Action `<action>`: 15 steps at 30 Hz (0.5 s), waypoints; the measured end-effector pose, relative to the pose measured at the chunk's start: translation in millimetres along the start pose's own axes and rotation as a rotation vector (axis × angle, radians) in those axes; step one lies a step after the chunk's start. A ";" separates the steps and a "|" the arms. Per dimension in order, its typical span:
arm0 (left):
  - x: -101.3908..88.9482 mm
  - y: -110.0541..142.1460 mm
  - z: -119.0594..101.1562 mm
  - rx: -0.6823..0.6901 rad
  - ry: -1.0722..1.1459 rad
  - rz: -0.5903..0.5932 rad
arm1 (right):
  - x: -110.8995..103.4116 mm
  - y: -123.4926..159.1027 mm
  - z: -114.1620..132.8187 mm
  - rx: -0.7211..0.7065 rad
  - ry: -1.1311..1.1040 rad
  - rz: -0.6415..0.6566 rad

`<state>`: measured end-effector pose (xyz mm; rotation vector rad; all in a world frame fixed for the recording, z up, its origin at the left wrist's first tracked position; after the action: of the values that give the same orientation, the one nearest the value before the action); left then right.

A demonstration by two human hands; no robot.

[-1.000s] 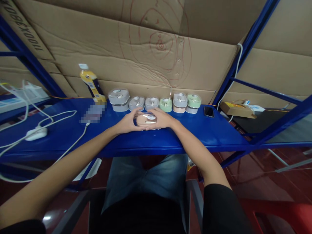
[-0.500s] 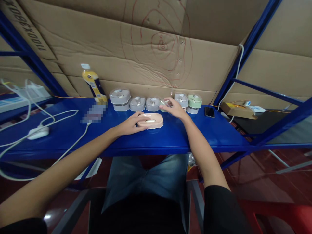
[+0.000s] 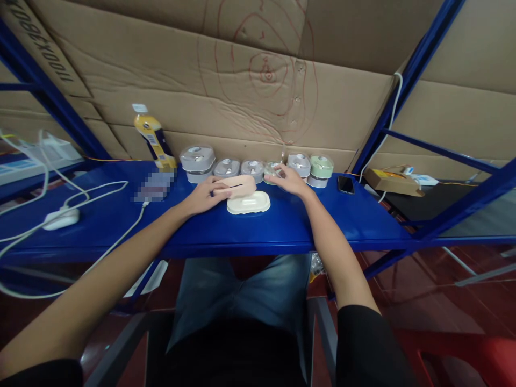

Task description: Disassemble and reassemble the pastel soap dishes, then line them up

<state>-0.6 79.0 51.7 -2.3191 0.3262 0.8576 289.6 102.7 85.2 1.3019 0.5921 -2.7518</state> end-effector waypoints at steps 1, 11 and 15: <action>-0.8 -0.1 4.2 -0.022 -0.008 0.003 | 2.5 0.8 -0.4 0.014 0.015 0.031; 25.7 2.7 -27.3 0.007 0.100 0.042 | 22.1 13.5 54.9 -0.435 0.020 0.129; 31.7 2.9 -32.0 -0.007 0.161 0.068 | 41.7 20.8 75.5 -0.535 0.033 0.179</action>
<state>38.0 55.9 48.3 -2.4013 0.4737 0.7062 211.1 61.7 90.6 1.1963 1.0614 -2.2097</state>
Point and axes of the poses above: each hand's wrist, its own y-axis away from the middle knuckle, its own x-axis out of the palm, z = x × y, the point moved 9 cm from there along -y, towards the middle knuckle, and after that the axes turned 9 degrees about y, right-handed, at the moved point
